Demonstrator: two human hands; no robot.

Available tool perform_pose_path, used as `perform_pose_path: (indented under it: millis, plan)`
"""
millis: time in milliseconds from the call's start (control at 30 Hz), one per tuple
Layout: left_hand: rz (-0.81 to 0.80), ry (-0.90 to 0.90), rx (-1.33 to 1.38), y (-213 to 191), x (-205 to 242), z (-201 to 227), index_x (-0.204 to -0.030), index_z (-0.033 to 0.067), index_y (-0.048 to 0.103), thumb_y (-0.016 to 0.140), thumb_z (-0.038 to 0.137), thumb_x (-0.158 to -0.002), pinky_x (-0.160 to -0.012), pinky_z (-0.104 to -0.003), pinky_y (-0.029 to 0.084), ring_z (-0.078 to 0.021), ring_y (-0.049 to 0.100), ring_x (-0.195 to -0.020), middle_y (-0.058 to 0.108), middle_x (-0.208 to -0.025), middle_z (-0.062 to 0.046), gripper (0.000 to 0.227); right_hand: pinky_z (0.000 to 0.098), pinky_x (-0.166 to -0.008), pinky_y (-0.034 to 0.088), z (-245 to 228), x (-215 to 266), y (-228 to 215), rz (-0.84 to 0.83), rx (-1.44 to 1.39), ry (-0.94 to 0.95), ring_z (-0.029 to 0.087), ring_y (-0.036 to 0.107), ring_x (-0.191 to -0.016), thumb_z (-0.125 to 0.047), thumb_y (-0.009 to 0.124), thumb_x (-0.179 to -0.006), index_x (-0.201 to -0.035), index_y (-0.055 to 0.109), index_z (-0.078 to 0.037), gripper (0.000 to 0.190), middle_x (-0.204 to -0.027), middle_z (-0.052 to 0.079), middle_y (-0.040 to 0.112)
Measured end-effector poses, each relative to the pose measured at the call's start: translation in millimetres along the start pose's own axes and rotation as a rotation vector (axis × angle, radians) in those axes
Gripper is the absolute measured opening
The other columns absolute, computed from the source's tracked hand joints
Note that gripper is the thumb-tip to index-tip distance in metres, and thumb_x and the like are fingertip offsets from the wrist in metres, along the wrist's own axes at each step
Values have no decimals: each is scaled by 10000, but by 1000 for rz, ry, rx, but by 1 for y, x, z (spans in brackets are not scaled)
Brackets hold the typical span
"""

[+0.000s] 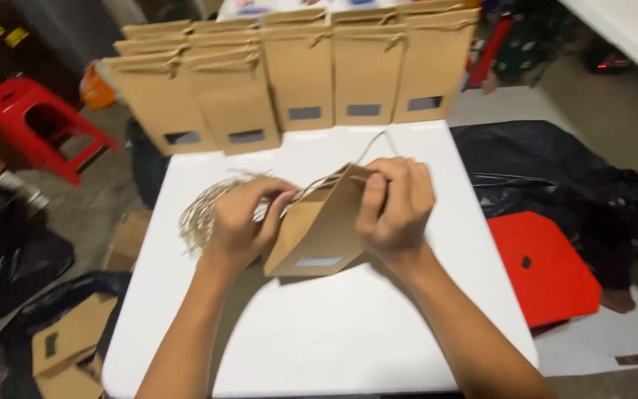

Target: Assembling paper gift bags by threading twine through pre-punched holes and tying knots to form handles.

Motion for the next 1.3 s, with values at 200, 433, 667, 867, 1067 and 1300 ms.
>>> perform_pose_path:
  millis: [200,433,667,867,1067,1300]
  plan:
    - [-21,-222,278,14,9,-27,-1131,35,691,663,29,-1142,-580,-333,576,-220,690,-543,827,-783,-68,31,436,-688,518,8,5,3,-13,-26,-4,325,590,-631,-106,533,-1175,-1013,708,-57,243,-733,58,599]
    - [96,-172,157,8,22,-37,-1133,26,671,645,106,-1178,-563,-344,565,-254,696,-559,787,-780,-90,96,448,-677,504,-3,0,1,-16,3,-45,344,596,-634,-96,558,-1177,-1023,716,-41,228,-754,74,617]
    - [320,355,-437,-29,36,-20,-1104,-4,729,672,30,-1104,-598,-460,545,-319,568,-557,658,-798,-111,66,441,-636,512,-10,-4,2,-14,-12,-38,324,601,-605,-102,600,-1129,-984,750,-63,212,-728,62,640]
    - [127,324,-534,-58,34,-4,-1104,-29,614,588,-13,-1213,-758,-588,390,-396,564,-647,654,-834,-152,113,470,-699,352,-31,-16,-2,-98,-34,21,321,566,-688,-130,450,-1175,-1023,667,-32,282,-854,108,689]
    - [-39,153,-569,-80,33,8,-1048,-115,622,619,-94,-1295,-612,-545,233,-407,359,-583,392,-711,-200,248,417,-676,339,-39,-21,-7,-56,-21,-43,252,524,-652,-164,396,-1201,-993,651,-57,346,-826,81,686]
    - [34,213,-442,-79,84,-56,-1447,-194,622,625,-221,-1368,-829,-593,536,-514,620,-828,753,-1006,-357,83,403,-670,341,-46,-17,-6,-48,-34,-98,218,549,-640,-288,314,-1291,-1072,672,-65,475,-797,52,699]
Point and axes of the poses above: each hand's wrist, its own x-axis away from the middle knuckle, its own y-axis out of the palm, z = x × y, the point moved 7 cm from there along -x, towards the middle knuckle
